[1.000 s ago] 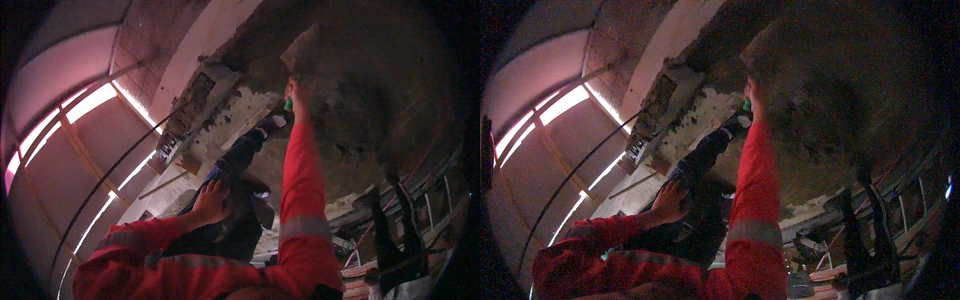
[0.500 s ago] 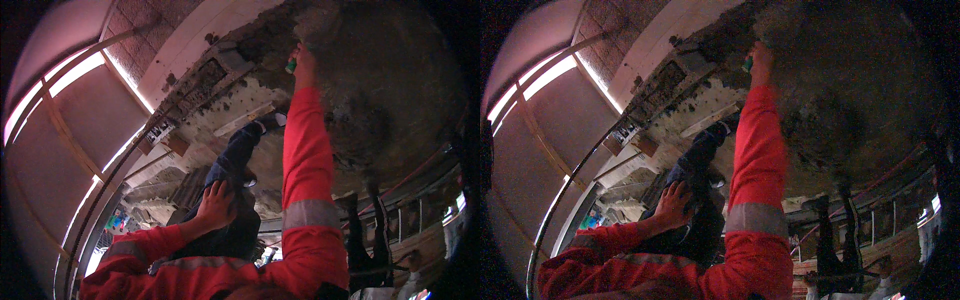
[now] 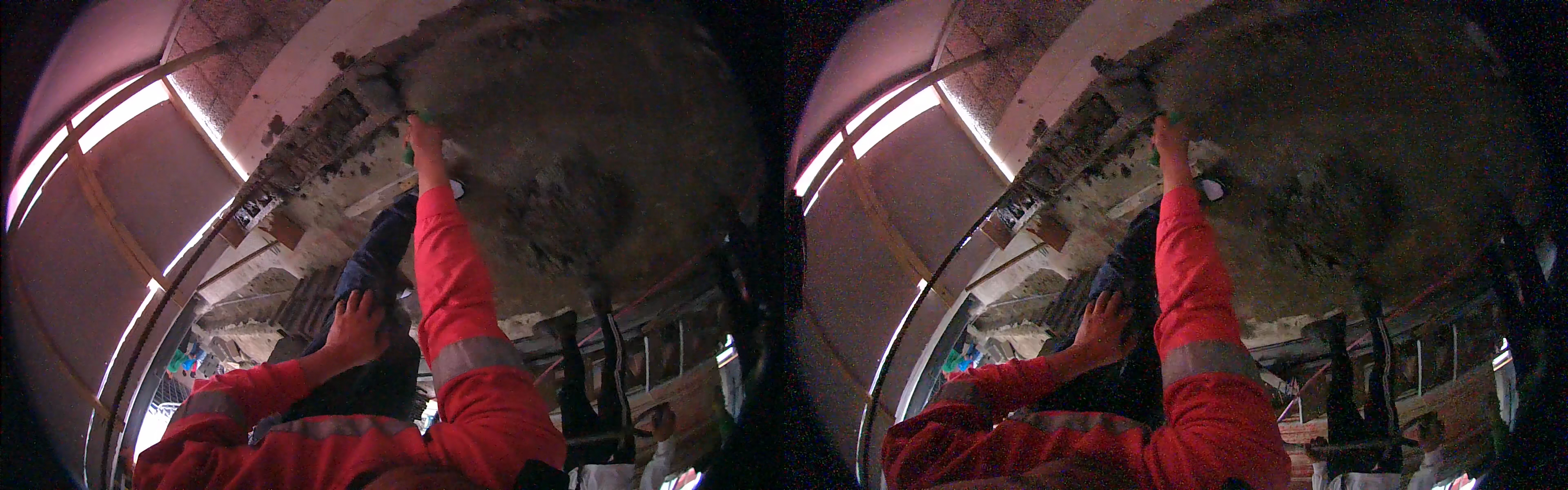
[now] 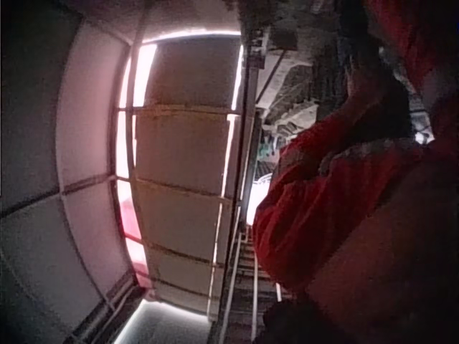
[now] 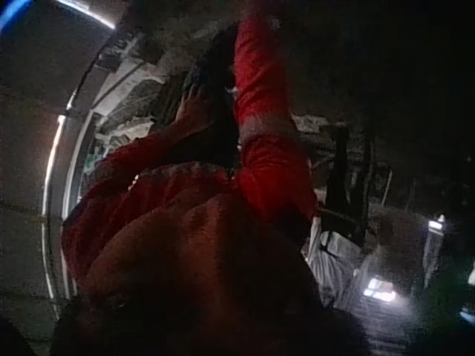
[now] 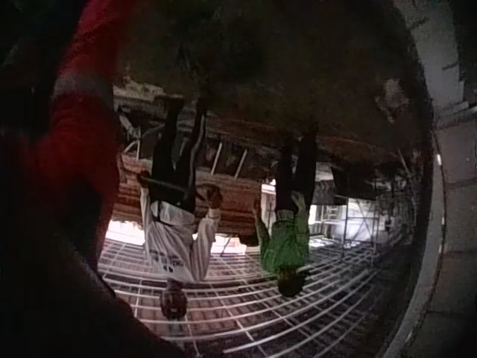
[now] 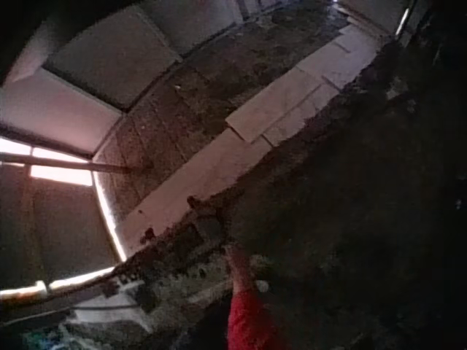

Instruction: The person uses a trowel to spread and level wet concrete on the floor. They then pick up a hollow concrete block and place it onto the freshly laid surface.

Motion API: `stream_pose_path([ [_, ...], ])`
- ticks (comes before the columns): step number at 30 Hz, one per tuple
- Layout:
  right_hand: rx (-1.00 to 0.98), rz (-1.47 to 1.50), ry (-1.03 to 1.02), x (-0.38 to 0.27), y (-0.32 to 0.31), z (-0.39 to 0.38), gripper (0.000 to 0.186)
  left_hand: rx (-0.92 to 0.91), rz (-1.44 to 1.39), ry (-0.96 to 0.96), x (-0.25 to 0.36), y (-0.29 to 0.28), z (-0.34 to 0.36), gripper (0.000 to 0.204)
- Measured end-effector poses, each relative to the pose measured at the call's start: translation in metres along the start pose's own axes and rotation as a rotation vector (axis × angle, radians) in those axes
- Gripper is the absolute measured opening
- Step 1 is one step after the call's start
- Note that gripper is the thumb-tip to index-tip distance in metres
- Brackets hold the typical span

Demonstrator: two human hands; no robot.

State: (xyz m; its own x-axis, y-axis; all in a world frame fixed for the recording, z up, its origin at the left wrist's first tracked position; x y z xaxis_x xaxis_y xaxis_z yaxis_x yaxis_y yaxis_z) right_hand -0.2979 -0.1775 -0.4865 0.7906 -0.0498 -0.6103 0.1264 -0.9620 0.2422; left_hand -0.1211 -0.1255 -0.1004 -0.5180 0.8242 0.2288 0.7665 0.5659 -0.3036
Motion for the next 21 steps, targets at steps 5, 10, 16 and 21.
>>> stream_pose_path([
  [5, -0.075, -0.128, 0.197, -0.031, -0.004, -0.004, 0.024, -0.003, 0.038, 0.03, 0.006, -0.004, 0.004, 0.056],
  [10, -0.076, -0.315, 0.157, -0.04, -0.014, 0.021, 0.026, 0.013, 0.031, 0.057, 0.01, -0.011, 0.007, 0.055],
  [16, -0.083, 0.212, 0.22, -0.111, -0.023, 0.021, 0.024, 0.066, -0.027, 0.051, 0.016, -0.021, 0.01, 0.053],
  [21, -0.009, 0.153, 0.1, -0.166, -0.074, 0.072, 0.02, 0.027, -0.01, 0.048, 0.019, -0.027, 0.012, 0.053],
])
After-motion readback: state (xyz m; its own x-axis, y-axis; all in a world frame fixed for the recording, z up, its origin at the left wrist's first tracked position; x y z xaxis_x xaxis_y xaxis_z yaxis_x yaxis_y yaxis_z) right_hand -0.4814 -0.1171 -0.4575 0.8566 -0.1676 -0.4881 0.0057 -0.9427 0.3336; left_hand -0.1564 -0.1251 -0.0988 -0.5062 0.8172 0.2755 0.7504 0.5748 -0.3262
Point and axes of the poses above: each hand's wrist, its own z-axis towards the middle knuckle, its own y-axis out of the palm, x = y × z, the point moved 3 cm from there along z, towards the middle knuckle, and after that the axes turned 1 degree about x, right-handed, at the moved point
